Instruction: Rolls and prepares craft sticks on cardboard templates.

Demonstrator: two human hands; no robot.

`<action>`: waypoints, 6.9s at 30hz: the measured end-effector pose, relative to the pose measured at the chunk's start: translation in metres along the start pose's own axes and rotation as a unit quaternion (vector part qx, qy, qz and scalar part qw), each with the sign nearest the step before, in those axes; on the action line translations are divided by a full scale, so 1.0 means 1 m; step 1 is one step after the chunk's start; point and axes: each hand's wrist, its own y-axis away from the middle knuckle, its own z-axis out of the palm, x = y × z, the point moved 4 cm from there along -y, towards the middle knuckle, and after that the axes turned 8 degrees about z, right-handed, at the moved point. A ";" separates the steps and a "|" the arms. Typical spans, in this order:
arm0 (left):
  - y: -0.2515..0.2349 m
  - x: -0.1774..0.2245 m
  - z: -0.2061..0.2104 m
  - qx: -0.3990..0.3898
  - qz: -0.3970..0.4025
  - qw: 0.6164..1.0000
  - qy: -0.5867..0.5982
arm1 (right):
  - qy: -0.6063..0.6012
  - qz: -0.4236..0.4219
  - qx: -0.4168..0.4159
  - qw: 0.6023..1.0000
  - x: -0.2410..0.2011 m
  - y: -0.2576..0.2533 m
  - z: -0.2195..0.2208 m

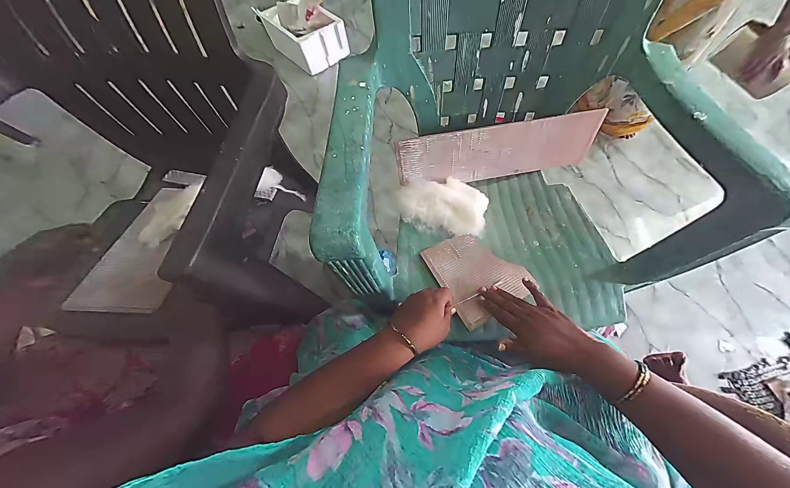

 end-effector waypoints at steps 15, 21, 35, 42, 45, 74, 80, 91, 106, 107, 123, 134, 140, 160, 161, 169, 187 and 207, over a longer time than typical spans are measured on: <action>-0.008 -0.022 -0.011 0.112 -0.049 0.992 -0.010 | 0.003 0.060 0.053 0.997 0.001 -0.090 -0.022; -0.002 -0.014 -0.008 0.077 -0.052 0.995 -0.025 | 0.004 0.058 -0.024 0.998 -0.005 -0.067 -0.012; 0.018 0.003 0.019 0.088 0.012 0.995 -0.046 | -0.053 -0.041 0.262 0.963 -0.005 0.021 0.007; 0.029 0.010 0.024 0.156 0.069 0.984 -0.056 | -0.032 0.009 0.409 0.912 0.000 0.013 0.009; 0.033 0.014 0.028 0.196 0.105 0.973 -0.066 | -0.041 -0.002 0.418 0.907 0.003 0.010 0.013; 0.021 -0.010 0.022 0.232 0.087 0.967 -0.055 | -0.238 0.374 0.362 0.820 0.138 0.005 -0.021; 0.006 -0.011 0.015 0.301 0.090 0.949 -0.032 | -0.236 0.402 0.349 0.813 0.132 0.024 -0.018; -0.011 -0.037 0.018 0.402 0.142 0.903 -0.047 | -0.196 0.355 0.351 0.844 0.124 0.016 -0.016; -0.013 -0.044 0.013 0.395 0.159 0.904 -0.020 | -0.130 0.135 0.351 0.918 0.073 -0.104 -0.081; -0.013 -0.043 0.013 0.395 0.159 0.905 -0.019 | -0.148 0.133 0.346 0.917 0.071 -0.114 -0.080; -0.014 -0.045 0.014 0.420 0.170 0.891 -0.010 | -0.169 0.181 0.281 0.927 0.037 -0.132 -0.063; -0.011 -0.046 0.014 0.429 0.182 0.885 0.026 | -0.418 0.227 0.356 0.804 0.048 -0.070 -0.055; -0.008 -0.049 0.010 0.433 0.184 0.872 0.136 | -0.717 0.170 0.267 0.622 0.024 -0.056 -0.040; -0.019 -0.003 -0.008 0.338 0.108 0.844 0.402 | -0.713 0.119 0.224 0.654 0.006 -0.044 -0.028; -0.020 -0.002 -0.008 0.333 0.108 0.843 0.408 | -0.716 0.118 0.222 0.651 0.007 -0.044 -0.028; -0.029 0.008 -0.009 0.332 0.099 0.844 0.410 | -0.739 0.112 0.212 0.630 0.003 -0.044 -0.027; -0.023 0.004 -0.009 0.271 0.045 0.900 0.340 | -0.676 0.146 0.231 0.685 0.020 -0.047 -0.025; -0.005 -0.024 -0.005 0.197 -0.048 0.972 0.115 | -0.356 0.218 0.256 0.872 0.009 -0.064 -0.024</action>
